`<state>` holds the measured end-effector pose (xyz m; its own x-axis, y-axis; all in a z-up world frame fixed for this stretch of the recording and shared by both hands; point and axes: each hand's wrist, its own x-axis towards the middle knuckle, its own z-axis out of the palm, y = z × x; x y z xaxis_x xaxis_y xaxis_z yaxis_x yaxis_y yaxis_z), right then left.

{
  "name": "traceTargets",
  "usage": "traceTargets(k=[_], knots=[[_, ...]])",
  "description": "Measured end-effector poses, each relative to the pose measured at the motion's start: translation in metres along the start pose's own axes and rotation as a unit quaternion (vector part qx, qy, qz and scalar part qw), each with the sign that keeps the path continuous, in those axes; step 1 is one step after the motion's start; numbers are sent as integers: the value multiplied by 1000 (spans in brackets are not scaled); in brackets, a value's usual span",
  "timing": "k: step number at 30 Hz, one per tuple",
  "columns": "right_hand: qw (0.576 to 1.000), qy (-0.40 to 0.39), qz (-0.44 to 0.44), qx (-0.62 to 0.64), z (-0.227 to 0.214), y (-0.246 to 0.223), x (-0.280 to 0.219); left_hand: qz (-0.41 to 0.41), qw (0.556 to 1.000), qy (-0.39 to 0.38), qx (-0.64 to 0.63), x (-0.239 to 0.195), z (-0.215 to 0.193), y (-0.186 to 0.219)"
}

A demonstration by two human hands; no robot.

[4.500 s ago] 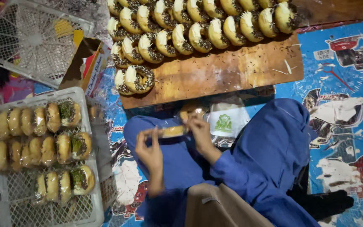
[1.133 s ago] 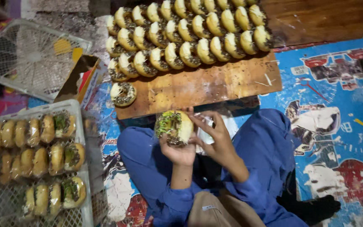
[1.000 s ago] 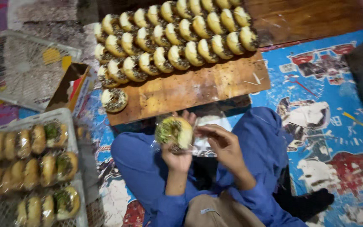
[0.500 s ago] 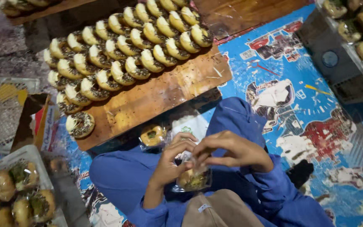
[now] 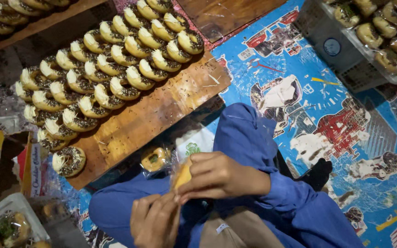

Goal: The person sits on the floor and repeatedly picks up frosted doughnuts from a wooden board, places each into a clear plastic bag, and then places the bagged doughnut into a white plastic crate. The person continues this process for multiple doughnuts throughout the clip.

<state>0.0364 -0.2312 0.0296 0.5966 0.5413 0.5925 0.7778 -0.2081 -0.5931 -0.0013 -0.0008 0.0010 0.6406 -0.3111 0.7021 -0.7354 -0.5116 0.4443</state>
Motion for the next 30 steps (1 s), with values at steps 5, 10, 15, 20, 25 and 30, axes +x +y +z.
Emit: traceTargets(k=[5,10,15,20,25,30], knots=[[962,2,-162,-219,41,31,-57,-84,996,-15,-6,-9,-5,-4],[836,-53,-59,-542,20,118,-176,55,988,-126,70,-11,-21,-20],[754,-182,471,-420,-33,157,-217,-113,960,107,-233,-19,2,-24],[903,-88,167,385,49,89,-141,-260,930,156,-209,-65,42,-25],[849,155,287,415,134,87,-37,-468,860,189,-79,-97,25,-77],[806,85,249,531,194,115,13,-463,836,281,-86,-118,-13,-121]])
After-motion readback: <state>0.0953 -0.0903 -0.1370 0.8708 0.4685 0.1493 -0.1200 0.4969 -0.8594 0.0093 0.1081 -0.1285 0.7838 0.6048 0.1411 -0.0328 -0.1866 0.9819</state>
